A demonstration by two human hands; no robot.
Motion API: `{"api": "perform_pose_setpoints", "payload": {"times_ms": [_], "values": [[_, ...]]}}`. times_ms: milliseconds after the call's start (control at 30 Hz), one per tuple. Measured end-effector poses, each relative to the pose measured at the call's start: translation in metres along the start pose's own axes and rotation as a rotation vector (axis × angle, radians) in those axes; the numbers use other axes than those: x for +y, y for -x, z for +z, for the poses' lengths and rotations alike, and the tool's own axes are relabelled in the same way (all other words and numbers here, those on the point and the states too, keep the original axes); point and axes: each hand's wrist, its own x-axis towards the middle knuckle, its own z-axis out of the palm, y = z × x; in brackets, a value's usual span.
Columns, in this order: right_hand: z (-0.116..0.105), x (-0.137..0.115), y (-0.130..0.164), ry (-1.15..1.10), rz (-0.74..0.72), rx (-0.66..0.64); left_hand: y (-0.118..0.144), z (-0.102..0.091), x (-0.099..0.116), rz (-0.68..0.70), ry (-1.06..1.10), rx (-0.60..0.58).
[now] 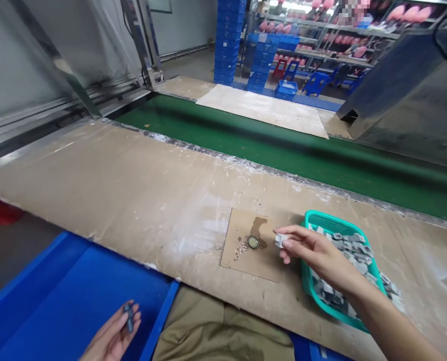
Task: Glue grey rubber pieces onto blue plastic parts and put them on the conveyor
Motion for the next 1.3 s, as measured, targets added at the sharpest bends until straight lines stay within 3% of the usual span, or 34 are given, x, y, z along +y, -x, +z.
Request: {"api": "perform_pose_setpoints", "payload": {"times_ms": [233, 333, 467, 633, 733, 833, 1000, 1133, 1300], "values": [[0.023, 0.023, -0.022, 0.651, -0.207, 0.135, 0.053, 0.08, -0.014, -0.013, 0.065, -0.309], [0.027, 0.024, -0.024, 0.772, -0.303, 0.102, 0.064, 0.098, -0.02, -0.051, 0.108, -0.401], [0.029, 0.023, -0.024, 0.835, -0.316, 0.06, 0.07, 0.114, -0.026, -0.053, 0.111, -0.451], [0.03, 0.024, -0.025, 0.811, -0.313, 0.05, 0.076, 0.128, -0.029, 0.064, 0.035, -0.541], [0.03, 0.017, -0.021, 0.73, -0.288, 0.109, 0.077, 0.135, -0.031, 0.041, 0.038, -0.619], [0.033, 0.005, -0.011, 0.489, -0.138, 0.159, 0.08, 0.149, -0.036, 0.026, 0.029, -0.665], [0.049, -0.011, 0.012, 0.095, 0.07, 0.12, 0.088, 0.181, -0.049, 0.126, -0.026, -0.666], [0.059, -0.017, 0.022, 0.064, 0.089, 0.124, 0.094, 0.193, -0.054, 0.222, -0.073, -0.669], [0.065, -0.018, 0.025, 0.112, 0.098, 0.126, 0.1, 0.194, -0.056, 0.35, -0.093, -0.643]]}}
